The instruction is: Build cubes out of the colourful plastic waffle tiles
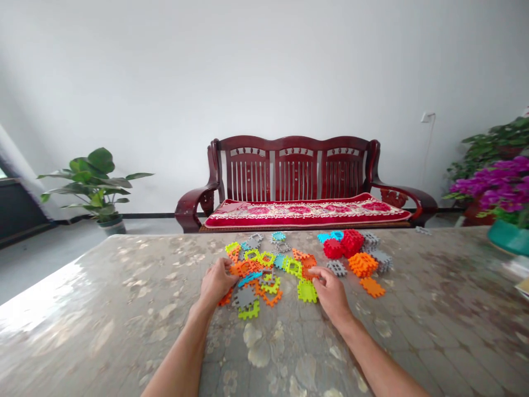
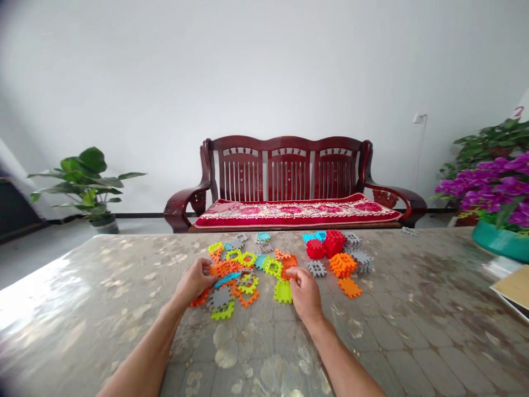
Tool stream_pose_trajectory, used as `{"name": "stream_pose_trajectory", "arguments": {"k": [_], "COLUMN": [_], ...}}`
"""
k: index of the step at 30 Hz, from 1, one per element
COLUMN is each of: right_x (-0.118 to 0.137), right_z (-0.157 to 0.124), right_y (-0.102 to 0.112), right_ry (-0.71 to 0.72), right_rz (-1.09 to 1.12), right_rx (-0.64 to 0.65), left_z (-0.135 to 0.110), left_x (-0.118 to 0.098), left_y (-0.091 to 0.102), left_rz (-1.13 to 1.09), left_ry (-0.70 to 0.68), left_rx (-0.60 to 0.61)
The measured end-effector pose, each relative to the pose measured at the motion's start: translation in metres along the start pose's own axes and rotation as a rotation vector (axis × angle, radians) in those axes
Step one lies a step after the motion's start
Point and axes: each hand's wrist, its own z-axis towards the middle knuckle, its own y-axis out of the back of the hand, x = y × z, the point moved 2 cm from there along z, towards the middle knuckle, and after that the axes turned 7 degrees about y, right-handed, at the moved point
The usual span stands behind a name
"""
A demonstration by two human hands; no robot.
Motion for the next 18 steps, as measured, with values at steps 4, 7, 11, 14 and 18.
{"name": "stream_pose_trajectory", "arguments": {"k": [4,7,11,14,18], "right_x": [-0.001,-0.001,0.000,0.000,-0.001], "right_z": [0.000,-0.001,-0.001,-0.001,-0.001], "right_y": [0.000,0.000,0.001,0.001,-0.001], "right_ry": [-0.008,-0.007,-0.009,-0.013,-0.018], "right_rz": [-0.004,-0.006,0.003,0.006,0.005], "right_rx": [0.007,-0.003,-0.008,-0.003,-0.005], "left_z": [-0.003,-0.004,-0.003,0.000,0.005], "left_x": [-0.004,-0.007,-0.006,-0.003,0.007], "left_y": [0.001,0.001,-0.002,-0.003,-0.004], "left_rz": [0.006,-0.024,-0.101,-0.154,-0.337], "left_ry": [-0.022,-0.068,-0.142,-0.139,0.011], "left_rx": [-0.023,-0.051,-0.102,-0.117,-0.070]}}
